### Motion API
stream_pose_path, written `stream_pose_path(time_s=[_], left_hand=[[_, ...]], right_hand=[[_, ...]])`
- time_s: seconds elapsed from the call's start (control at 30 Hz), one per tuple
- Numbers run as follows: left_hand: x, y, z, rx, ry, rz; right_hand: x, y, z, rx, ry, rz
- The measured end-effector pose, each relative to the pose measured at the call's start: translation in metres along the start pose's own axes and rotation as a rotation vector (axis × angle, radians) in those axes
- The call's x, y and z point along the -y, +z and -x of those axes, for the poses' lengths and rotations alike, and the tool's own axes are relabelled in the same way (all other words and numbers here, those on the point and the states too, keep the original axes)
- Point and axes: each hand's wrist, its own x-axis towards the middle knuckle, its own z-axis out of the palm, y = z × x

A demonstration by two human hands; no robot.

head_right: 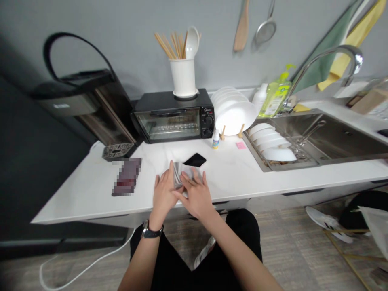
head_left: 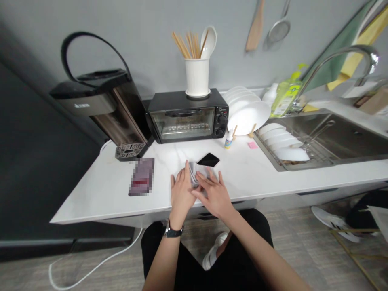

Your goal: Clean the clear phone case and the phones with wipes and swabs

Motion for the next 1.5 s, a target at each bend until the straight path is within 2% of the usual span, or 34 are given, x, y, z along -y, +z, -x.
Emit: stream_pose_path(time_s=[0.1,0.2,0.3,0.4,0.57,0.67,0.8,0.97,1.07,1.17,1.3,1.37,1.5], left_hand=[[-0.001,-0.001,-0.002,-0.020,-0.013,0.035],[-0.003,-0.004,-0.004,-0.034,-0.032,0.081],[-0.005,-0.007,-0.003,-0.021,-0.046,0.109],[-0.005,-0.009,-0.002,-0.007,-0.052,0.110],[-0.002,-0.007,-0.001,0.010,-0.034,0.118],[0.000,-0.007,0.000,0.006,-0.020,0.130],[0.001,-0.006,-0.002,-0.023,-0.029,0.146],[-0.003,-0.008,-0.002,-0.038,-0.039,0.120],[-0.005,-0.009,0.000,-0.025,-0.036,0.092],[-0.004,-0.004,0.002,-0.001,-0.018,0.067],[-0.001,-0.001,0.004,0.010,-0.015,0.046],[0.000,-0.002,0.005,0.012,-0.017,0.041],[0.001,-0.003,0.003,0.019,-0.030,0.046]], right_hand=[[-0.014,-0.003,-0.001,-0.041,0.103,0.057],[-0.030,-0.002,-0.014,-0.079,0.180,0.095],[-0.037,0.003,-0.030,-0.099,0.200,0.098],[-0.032,0.005,-0.038,-0.097,0.161,0.077],[-0.005,-0.004,-0.023,-0.034,0.012,0.022],[0.003,-0.009,-0.005,-0.030,0.005,0.012],[-0.013,-0.008,0.004,-0.076,0.095,0.034],[-0.036,-0.006,-0.014,-0.105,0.179,0.055],[-0.035,0.000,-0.028,-0.087,0.215,0.035],[-0.025,0.009,-0.036,-0.051,0.162,-0.019],[-0.004,0.010,-0.022,0.002,0.022,-0.076],[-0.001,0.006,-0.008,0.008,0.003,-0.062],[-0.022,0.000,0.004,-0.009,0.104,0.010]])
